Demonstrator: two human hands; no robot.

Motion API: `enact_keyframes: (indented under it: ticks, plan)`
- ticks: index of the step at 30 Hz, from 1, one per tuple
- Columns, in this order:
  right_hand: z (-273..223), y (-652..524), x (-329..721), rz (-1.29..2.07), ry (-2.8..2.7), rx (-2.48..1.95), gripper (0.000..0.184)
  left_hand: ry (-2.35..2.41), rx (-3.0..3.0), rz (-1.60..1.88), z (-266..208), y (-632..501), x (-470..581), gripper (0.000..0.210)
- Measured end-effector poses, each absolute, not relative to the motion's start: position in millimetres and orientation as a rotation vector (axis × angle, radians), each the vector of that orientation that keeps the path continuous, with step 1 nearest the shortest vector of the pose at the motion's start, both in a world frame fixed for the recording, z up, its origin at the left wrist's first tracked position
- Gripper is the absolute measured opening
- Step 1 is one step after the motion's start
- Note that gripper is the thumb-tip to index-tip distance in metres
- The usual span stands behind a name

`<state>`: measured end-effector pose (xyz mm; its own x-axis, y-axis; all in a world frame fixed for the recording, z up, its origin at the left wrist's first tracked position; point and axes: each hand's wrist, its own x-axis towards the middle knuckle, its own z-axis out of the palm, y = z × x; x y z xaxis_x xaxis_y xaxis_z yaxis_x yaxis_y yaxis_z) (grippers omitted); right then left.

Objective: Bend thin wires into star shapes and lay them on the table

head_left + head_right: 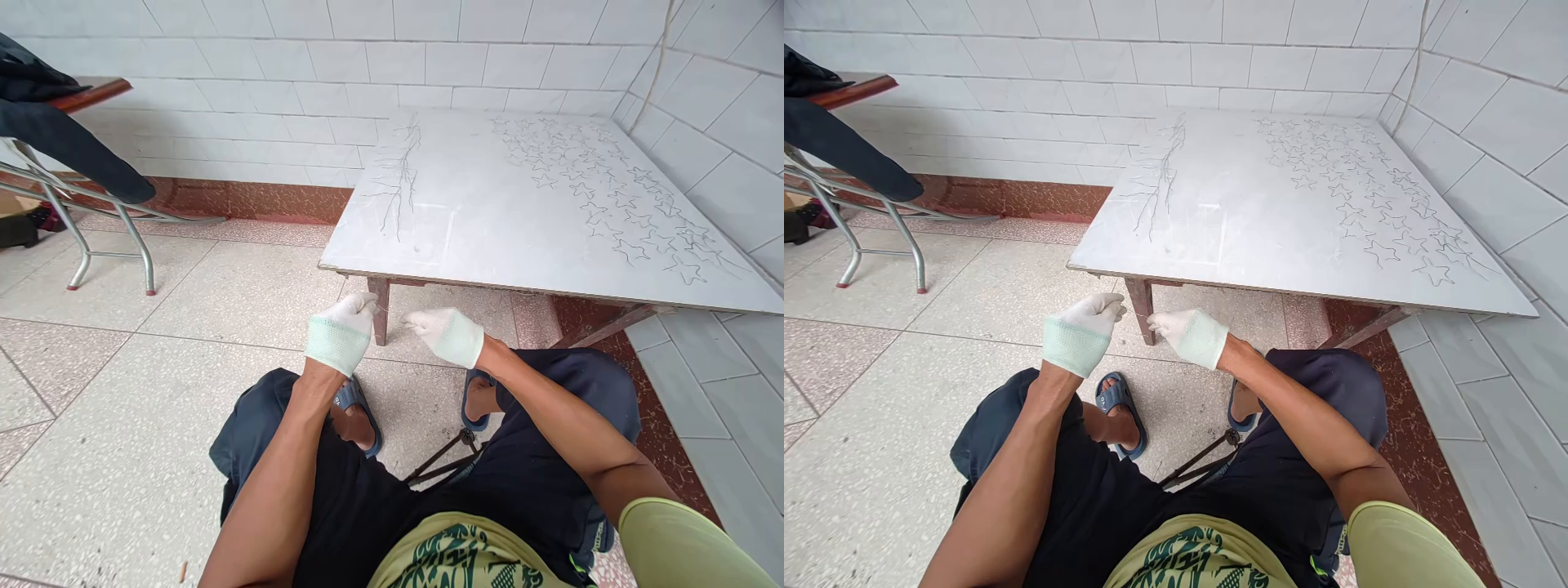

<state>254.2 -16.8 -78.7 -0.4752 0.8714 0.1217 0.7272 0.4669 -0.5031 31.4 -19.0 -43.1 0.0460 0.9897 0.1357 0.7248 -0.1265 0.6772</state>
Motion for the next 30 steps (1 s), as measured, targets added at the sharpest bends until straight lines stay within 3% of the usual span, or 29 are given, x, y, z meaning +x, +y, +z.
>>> enact_keyframes:
  ticks: [15, 21, 28, 30]
  plan:
    - [-72, -25, 244, 0.49, -2.345, -1.608, 0.036, 1.876, 1.939, 0.875, -48, -14, 19, 0.033]
    - [-72, -29, 250, 0.629, -2.526, -1.511, 0.024, 1.854, 1.984, 0.87, -56, -11, 15, 0.03]
    - [-63, -32, 254, 0.628, -2.596, -1.455, 0.04, 1.826, 2.063, 0.809, -61, -7, 17, 0.03]
    - [-62, -33, 249, 0.584, -2.589, -1.495, 0.036, 1.854, 2.056, 0.791, -57, -7, 17, 0.034]
